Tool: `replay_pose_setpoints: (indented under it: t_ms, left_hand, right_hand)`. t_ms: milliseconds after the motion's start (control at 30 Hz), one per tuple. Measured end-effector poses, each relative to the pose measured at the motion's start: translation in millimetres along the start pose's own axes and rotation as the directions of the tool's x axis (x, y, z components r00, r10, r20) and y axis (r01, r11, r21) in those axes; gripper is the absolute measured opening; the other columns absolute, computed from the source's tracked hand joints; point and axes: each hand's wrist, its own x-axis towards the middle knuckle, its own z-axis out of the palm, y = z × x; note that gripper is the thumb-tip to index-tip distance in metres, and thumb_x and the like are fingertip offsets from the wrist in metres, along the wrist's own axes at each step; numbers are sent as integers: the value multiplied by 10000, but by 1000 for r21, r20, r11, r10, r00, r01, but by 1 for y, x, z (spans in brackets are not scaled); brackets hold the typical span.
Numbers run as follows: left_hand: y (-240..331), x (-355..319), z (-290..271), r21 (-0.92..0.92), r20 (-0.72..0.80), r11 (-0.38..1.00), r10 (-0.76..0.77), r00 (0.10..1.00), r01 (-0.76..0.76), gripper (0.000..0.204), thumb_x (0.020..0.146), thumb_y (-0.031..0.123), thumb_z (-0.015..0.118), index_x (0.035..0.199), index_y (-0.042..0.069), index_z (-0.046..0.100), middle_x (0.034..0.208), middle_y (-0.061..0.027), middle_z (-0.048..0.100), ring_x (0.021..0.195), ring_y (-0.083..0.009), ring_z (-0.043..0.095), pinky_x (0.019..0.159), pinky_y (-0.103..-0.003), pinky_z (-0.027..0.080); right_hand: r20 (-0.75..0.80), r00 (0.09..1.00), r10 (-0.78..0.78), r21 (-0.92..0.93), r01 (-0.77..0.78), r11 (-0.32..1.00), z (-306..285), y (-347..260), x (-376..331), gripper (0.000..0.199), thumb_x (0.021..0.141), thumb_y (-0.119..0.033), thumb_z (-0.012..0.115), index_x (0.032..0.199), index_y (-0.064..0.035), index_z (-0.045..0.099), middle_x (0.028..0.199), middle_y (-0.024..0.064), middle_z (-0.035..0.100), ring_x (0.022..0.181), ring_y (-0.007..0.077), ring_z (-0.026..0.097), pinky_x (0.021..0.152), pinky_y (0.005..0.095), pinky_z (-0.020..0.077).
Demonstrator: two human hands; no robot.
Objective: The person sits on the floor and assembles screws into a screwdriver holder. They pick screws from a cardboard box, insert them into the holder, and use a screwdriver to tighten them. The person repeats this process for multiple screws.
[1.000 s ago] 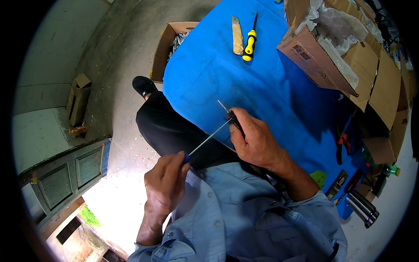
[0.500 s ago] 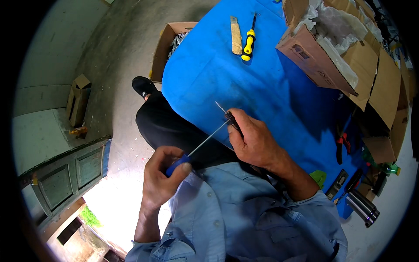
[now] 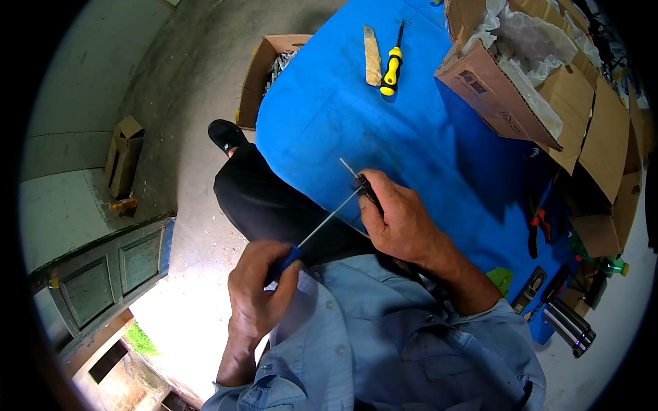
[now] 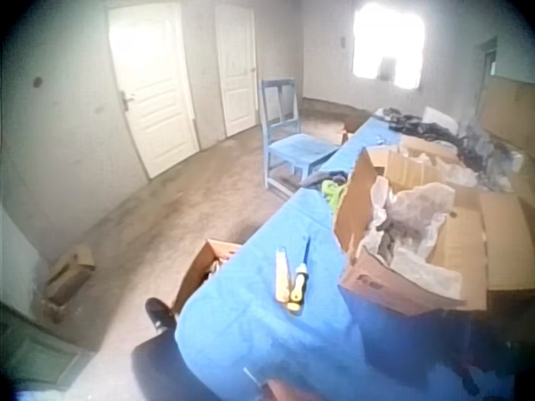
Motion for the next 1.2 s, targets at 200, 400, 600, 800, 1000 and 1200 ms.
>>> replay_pose_setpoints:
  t_ms: [200,400,600,800,1000,1200]
  left_hand:
    - [5,1,2,207,-56,972,125,991,-111,273,877,2,786,1136,-1,696,1004,-185,696,837,-255,734,682,-333,628]
    - [-1,2,0,182,-9,975,128,992,-124,255,918,-1,741,1167,-15,687,961,-185,706,777,-274,732,640,-331,596]
    - [-1,4,-7,-320,153,875,-331,931,364,256,1090,140,523,1137,-45,692,771,-87,715,514,-93,568,475,-244,446]
    - [1,13,-9,-455,262,731,-436,861,508,167,1028,134,593,1092,-1,670,749,-38,663,570,-75,561,542,-219,430]
    - [9,10,-4,-313,70,903,-289,955,296,262,847,67,759,1077,-6,657,871,-86,663,699,-150,642,643,-268,513]
    - [-5,2,1,-116,-1,992,-58,998,57,283,816,-4,780,1079,-15,676,980,-148,681,783,-212,689,663,-295,550]
  right_hand:
    - [-10,1000,12,7,-12,1000,0,-1,0,245,974,-40,560,1191,60,510,860,255,624,742,458,640,629,515,504]
    - [13,999,38,5,-38,999,-2,-2,0,254,976,-43,561,1202,61,512,875,257,629,744,452,638,631,507,508]
    - [1,1000,7,-18,-7,1000,0,0,-1,271,973,-45,565,1216,61,511,888,256,633,752,456,638,641,513,512]
    - [-37,997,-64,-48,62,997,2,6,-1,323,966,-10,588,1273,61,518,819,210,630,686,374,652,597,452,502]
    - [-23,998,-54,-41,53,998,2,6,-1,324,968,-11,589,1276,61,520,848,219,644,713,380,666,613,450,514]
    - [-20,999,-35,-22,34,999,1,4,-1,298,969,-17,580,1249,60,516,869,231,641,735,403,661,628,468,515]
